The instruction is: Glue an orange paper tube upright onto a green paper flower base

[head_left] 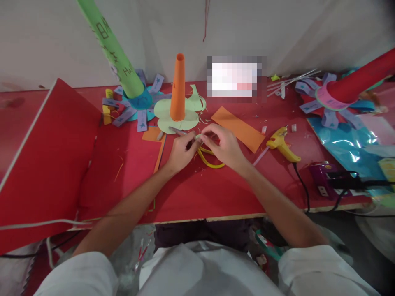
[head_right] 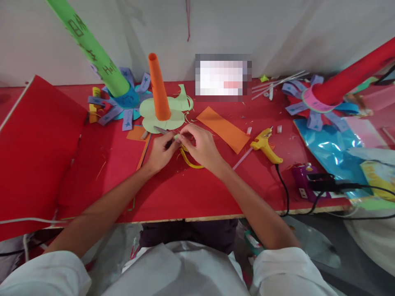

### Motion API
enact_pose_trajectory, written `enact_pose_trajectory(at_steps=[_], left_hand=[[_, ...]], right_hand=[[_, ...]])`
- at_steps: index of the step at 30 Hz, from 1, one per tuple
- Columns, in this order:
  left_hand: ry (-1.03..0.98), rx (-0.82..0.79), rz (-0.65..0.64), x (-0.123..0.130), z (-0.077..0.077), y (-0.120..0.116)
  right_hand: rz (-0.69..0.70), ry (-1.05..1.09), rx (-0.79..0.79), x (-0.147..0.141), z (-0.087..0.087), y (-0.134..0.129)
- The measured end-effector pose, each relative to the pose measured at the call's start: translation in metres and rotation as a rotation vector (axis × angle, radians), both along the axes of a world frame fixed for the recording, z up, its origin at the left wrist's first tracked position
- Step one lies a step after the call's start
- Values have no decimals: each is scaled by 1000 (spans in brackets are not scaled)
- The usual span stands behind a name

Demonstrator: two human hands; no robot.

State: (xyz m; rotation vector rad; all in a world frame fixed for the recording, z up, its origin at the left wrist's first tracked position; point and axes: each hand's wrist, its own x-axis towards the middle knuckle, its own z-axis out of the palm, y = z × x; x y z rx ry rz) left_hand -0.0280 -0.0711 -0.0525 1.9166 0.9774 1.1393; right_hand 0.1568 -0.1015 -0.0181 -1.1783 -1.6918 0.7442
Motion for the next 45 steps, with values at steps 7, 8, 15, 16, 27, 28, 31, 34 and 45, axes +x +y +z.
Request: enact_pose_trajectory(at_steps=[7, 8, 15, 16, 27, 28, 31, 34, 45], left_hand=[[3, -52, -17, -3, 2, -2], [5, -56, -12, -3, 2, -2], [-42, -44, 22, -4, -3, -1], [-41, -42, 18, -4, -3, -2], [-77, -101, -112, -5, -3, 0], [-92, -113, -118, -5, -3, 1], [-119, -128, -137, -6, -5, 3], [-120, -108, -126, -6, -7, 4], [46, -42, -63, -3, -5, -5]], right_hand=[[-73, 269, -152, 8, -35, 11], [-63, 299, -183, 10, -37, 11], [-25, 315, -246, 9, -36, 6], [-52, 316, -235, 8, -36, 5], [-12, 408, -336, 6, -31, 4], [2, 416, -360, 7, -31, 4], [48, 441, -436, 10, -30, 5], [73, 444, -470, 11, -30, 4], [-31, 369, -323, 9, -31, 5]])
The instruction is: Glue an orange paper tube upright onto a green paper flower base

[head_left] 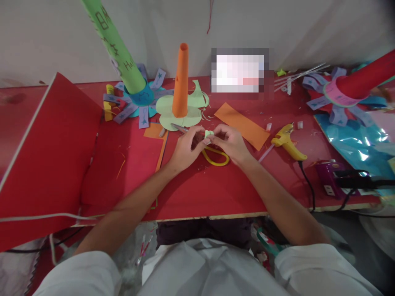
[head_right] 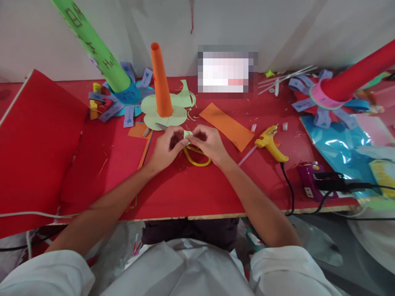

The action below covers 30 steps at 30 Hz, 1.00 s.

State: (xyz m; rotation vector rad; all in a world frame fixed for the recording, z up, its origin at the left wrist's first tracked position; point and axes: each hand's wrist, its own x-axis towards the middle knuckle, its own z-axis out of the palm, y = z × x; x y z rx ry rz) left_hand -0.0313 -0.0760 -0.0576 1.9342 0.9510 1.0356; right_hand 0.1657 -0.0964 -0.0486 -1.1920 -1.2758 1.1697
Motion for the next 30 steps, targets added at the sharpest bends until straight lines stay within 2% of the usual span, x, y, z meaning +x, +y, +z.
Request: enact_pose_trajectory(at_steps=[6, 11, 15, 20, 24, 30], left_hand=[[61, 2, -64, -1, -2, 2], [-65, -129, -35, 0, -7, 2], [-165, -167, -8, 1, -11, 5], [-262, -241, -80, 0, -12, 9], [-296, -289, -115, -1, -10, 10], [-295, -292, -80, 0, -6, 10]], right_hand=[[8, -106, 82, 3, -5, 2], [-27, -114, 111, 4, -3, 3], [-41, -90, 126, 4, -3, 3], [-36, -45, 74, 5, -5, 2], [-46, -26, 61, 5, -7, 2], [-22, -59, 98, 6, -5, 3]])
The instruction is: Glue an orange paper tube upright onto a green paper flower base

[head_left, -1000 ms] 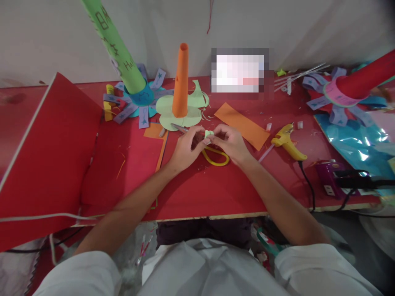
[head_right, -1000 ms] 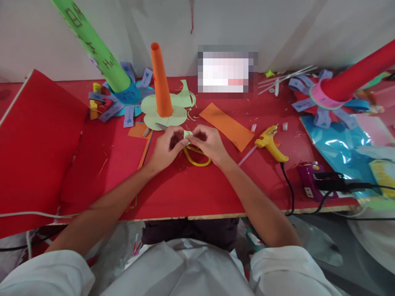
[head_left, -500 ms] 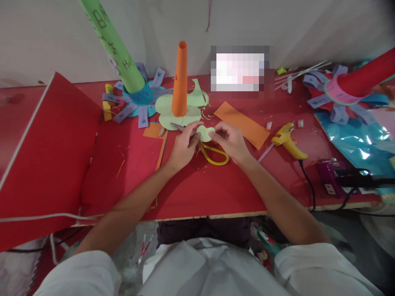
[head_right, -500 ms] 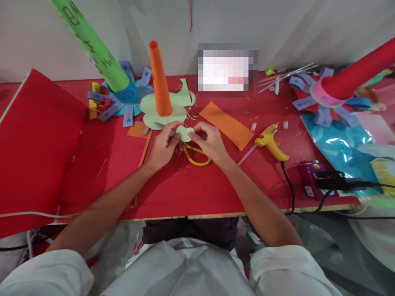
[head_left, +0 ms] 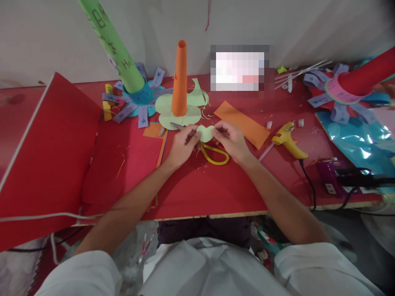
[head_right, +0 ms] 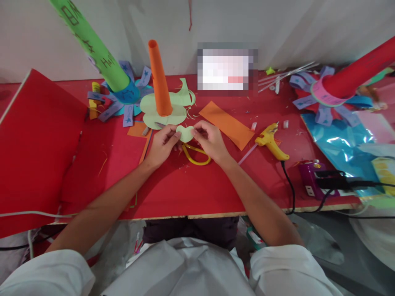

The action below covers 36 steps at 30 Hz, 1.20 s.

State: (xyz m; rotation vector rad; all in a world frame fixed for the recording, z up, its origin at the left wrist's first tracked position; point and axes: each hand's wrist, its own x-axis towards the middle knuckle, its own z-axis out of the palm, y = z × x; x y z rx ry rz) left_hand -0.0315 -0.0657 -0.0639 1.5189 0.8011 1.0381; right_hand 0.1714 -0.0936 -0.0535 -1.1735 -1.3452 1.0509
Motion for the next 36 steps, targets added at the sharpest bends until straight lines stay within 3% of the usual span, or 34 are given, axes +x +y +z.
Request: enact_pose_trajectory(at_steps=[9, 16, 25, 31, 36], left_hand=[[41, 4, 5, 0, 4, -2], [45, -16, 10, -1, 7, -5], [26, 66, 140, -1, 7, -4], [68, 102, 50, -1, 7, 0], [90, 122, 57, 0, 6, 2]], right_hand=[[97, -112, 5, -2, 3, -2], [70, -147, 7, -1, 2, -1], [81, -106, -24, 1, 1, 0], [74, -110, -13, 1, 3, -1], [94, -46, -31, 2, -1, 0]])
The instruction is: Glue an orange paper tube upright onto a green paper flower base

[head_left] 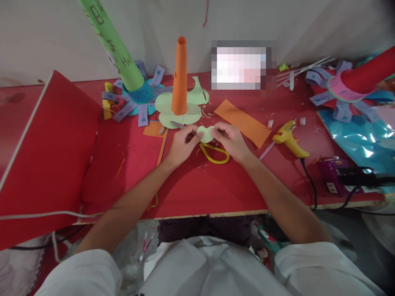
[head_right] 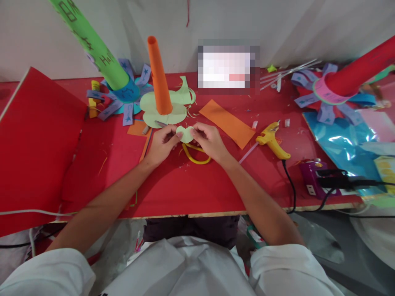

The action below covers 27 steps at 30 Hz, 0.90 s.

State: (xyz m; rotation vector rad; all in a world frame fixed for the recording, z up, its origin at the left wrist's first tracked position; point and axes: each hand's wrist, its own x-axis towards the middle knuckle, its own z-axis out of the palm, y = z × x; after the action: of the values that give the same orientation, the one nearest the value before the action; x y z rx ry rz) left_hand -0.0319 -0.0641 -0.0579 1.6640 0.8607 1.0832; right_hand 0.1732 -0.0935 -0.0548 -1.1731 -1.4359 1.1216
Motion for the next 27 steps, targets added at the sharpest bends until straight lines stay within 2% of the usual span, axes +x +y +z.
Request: enact_pose_trajectory(at_steps=[6, 12, 15, 19, 27], left_hand=[[-18, 2, 17, -1, -6, 2], [-65, -61, 36, -3, -12, 5], [-52, -27, 43, -2, -11, 3], [2, 34, 51, -1, -8, -1], [112, 146, 19, 0, -5, -3]], right_hand=[[-46, 2, 22, 1, -4, 1], [-151, 168, 16, 3, -1, 2], [-90, 211, 43, 0, 3, -1], [2, 141, 12, -6, 2, -6], [3, 31, 76, -8, -3, -8]])
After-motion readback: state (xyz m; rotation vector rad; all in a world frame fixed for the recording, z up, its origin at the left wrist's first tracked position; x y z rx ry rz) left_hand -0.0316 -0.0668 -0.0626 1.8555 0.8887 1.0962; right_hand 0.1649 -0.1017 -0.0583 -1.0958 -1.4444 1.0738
